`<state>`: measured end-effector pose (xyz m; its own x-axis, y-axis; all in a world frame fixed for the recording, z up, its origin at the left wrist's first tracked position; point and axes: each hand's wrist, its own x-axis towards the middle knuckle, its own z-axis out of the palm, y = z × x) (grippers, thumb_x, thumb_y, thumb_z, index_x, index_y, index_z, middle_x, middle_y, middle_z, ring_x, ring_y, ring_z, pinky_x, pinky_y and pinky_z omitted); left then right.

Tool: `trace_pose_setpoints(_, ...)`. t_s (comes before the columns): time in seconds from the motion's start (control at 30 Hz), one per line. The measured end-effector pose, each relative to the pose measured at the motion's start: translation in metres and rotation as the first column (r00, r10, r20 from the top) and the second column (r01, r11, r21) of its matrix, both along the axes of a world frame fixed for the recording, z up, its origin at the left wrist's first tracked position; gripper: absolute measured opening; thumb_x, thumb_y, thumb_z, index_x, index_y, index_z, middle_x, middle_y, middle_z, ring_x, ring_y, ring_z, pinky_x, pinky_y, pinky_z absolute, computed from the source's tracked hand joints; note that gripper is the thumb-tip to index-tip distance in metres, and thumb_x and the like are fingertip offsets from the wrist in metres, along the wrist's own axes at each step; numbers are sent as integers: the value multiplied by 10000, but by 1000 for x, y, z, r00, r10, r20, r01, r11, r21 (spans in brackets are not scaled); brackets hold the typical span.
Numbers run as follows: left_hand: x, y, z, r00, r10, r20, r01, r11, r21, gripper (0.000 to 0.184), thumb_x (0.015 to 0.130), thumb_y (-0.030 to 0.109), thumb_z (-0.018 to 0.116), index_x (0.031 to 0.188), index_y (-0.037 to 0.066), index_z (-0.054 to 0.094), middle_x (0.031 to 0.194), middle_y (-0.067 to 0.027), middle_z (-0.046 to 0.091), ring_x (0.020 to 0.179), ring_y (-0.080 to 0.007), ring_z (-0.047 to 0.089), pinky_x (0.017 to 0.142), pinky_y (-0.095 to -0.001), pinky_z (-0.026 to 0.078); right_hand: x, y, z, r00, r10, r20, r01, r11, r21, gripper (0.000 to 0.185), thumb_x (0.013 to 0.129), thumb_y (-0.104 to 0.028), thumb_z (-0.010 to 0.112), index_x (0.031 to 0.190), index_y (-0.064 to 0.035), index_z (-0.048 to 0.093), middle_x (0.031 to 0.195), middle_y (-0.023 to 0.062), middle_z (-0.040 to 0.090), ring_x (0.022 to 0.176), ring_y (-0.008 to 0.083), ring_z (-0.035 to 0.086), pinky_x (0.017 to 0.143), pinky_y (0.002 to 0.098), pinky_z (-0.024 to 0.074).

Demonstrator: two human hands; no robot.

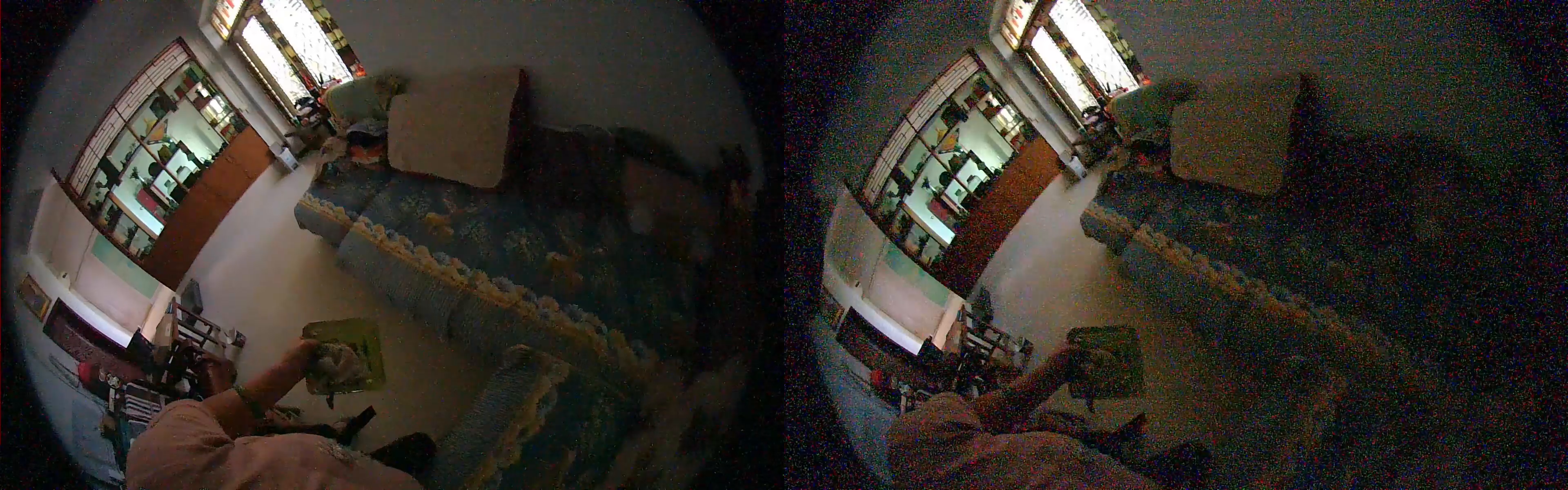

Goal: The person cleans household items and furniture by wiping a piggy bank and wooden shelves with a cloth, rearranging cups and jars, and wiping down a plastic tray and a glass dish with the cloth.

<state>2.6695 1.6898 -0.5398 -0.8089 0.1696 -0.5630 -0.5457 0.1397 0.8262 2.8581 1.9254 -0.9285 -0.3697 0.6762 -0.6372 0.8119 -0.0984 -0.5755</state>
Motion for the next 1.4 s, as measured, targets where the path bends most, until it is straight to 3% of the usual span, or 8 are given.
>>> trace_pose_setpoints(0.07,-13,-27,-49,981,158,-114,-155,987,33,277,737,164,509,964,8,533,833,-105,584,690,-209,585,608,-364,506,13,0,-5,1000,-17,19,17,1000,-4,271,736,-114,563,960,33,524,971,178,539,831,266,563,694,348,455)
trace_pose_setpoints(0.17,-16,-44,-71,936,341,87,-331,937,-109,249,724,159,522,928,16,541,803,-101,576,669,-222,573,608,-361,498,35,1,-7,998,-39,43,40,999,-11,274,733,-119,567,956,34,524,965,180,541,830,270,563,694,352,455)
trace_pose_setpoints(0.27,6,4,-13,976,209,-57,-212,975,-66,229,716,155,530,901,19,542,792,-99,572,661,-231,564,614,-364,494,63,5,-4,995,-64,79,66,998,-14,278,731,-125,570,953,36,525,958,182,543,828,273,564,694,357,455)
trace_pose_setpoints(0.5,3,-22,-46,967,222,125,-241,956,168,290,733,194,527,968,24,533,848,-100,579,719,-226,575,638,-362,493,123,16,-18,982,-98,163,100,995,-4,288,725,-139,577,946,39,527,944,186,547,825,282,566,694,368,454)
trace_pose_setpoints(0.57,17,2,-22,981,111,-161,-83,982,168,349,752,236,519,1022,16,512,880,-95,580,733,-215,578,654,-343,490,139,19,-17,977,-104,185,106,994,1,290,724,-142,579,944,40,527,940,187,549,824,284,566,694,371,454)
trace_pose_setpoints(0.7,31,-16,-17,983,185,23,-186,972,141,378,768,260,509,1055,15,495,918,-93,576,764,-201,577,641,-335,490,173,22,-19,967,-113,227,114,993,11,296,721,-150,583,940,42,528,931,189,551,823,289,567,694,377,454)
trace_pose_setpoints(0.87,35,-52,-25,998,15,61,-25,987,159,352,781,263,503,1048,34,504,937,-89,569,801,-189,568,616,-341,495,222,38,-4,949,-120,293,109,993,53,304,717,-160,589,934,44,530,921,192,554,820,295,568,694,385,453)
trace_pose_setpoints(1.4,45,-153,-64,941,300,157,-329,920,215,308,770,213,515,1016,26,510,899,-91,571,754,-201,572,607,-351,497,362,61,128,762,-210,612,27,955,295,330,704,-191,605,917,51,534,888,201,564,813,315,572,694,410,452)
